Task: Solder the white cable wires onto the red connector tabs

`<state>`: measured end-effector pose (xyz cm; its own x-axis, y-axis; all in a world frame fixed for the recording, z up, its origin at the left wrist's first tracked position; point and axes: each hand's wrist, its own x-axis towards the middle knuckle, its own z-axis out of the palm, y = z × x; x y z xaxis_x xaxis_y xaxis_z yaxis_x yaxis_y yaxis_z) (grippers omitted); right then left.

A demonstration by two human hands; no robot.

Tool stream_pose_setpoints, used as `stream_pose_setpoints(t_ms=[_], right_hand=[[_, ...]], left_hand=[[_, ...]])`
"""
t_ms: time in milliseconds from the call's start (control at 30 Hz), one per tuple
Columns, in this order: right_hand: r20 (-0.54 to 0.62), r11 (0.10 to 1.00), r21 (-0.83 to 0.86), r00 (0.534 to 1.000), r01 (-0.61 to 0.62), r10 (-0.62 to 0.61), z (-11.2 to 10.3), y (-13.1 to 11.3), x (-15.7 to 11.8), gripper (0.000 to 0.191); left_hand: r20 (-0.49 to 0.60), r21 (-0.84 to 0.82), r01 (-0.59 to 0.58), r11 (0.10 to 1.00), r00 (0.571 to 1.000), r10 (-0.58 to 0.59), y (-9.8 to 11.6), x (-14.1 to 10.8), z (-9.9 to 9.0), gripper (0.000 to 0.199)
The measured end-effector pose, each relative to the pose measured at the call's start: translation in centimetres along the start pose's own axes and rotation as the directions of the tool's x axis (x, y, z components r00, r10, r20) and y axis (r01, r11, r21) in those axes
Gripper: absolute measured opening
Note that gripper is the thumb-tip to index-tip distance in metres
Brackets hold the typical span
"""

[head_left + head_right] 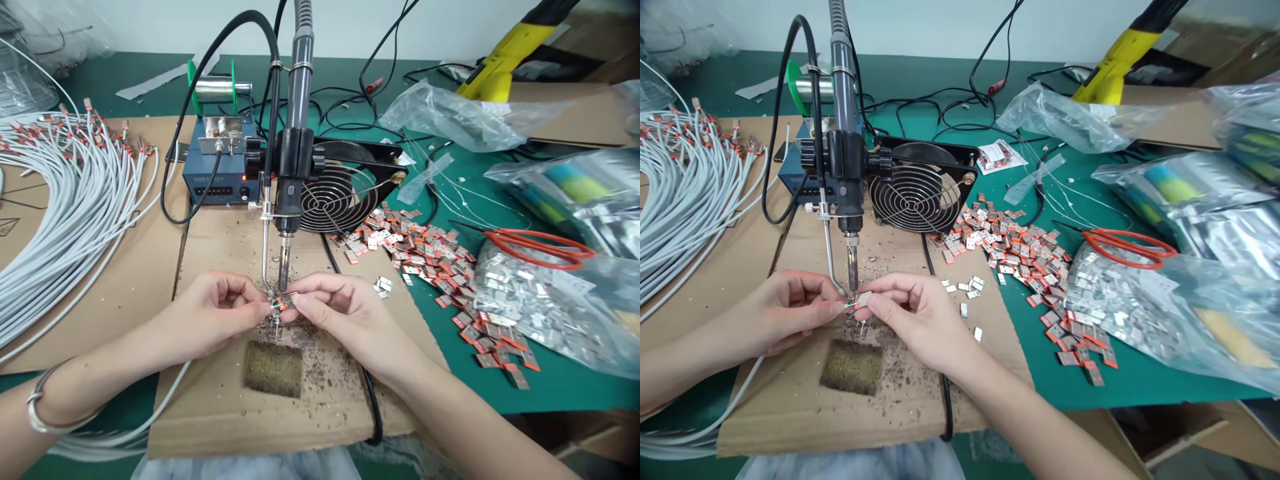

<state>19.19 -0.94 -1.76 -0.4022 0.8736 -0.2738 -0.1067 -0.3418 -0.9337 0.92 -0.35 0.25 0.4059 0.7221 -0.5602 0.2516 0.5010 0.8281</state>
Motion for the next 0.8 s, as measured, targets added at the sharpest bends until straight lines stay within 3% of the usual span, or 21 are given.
stream_pose_setpoints(t_ms=[300,800], right_hand=[[0.017,0.999,0.040,1.000,-0.007,0.007,0.00,-0.22,-0.12,0.024],[0.010,0.999,0.050,1.000,0.011,-0.011,0.06,-0.09,0.04,0.020]], left_hand=[[0.007,0.036,-0.053,0.998,0.999,0.053,-0.21,0.16,-0.19,0.023],[-0.049,0.075,-0.015,0.997,0.999,0.019,-0.02,0.22,-0.12,0.019]])
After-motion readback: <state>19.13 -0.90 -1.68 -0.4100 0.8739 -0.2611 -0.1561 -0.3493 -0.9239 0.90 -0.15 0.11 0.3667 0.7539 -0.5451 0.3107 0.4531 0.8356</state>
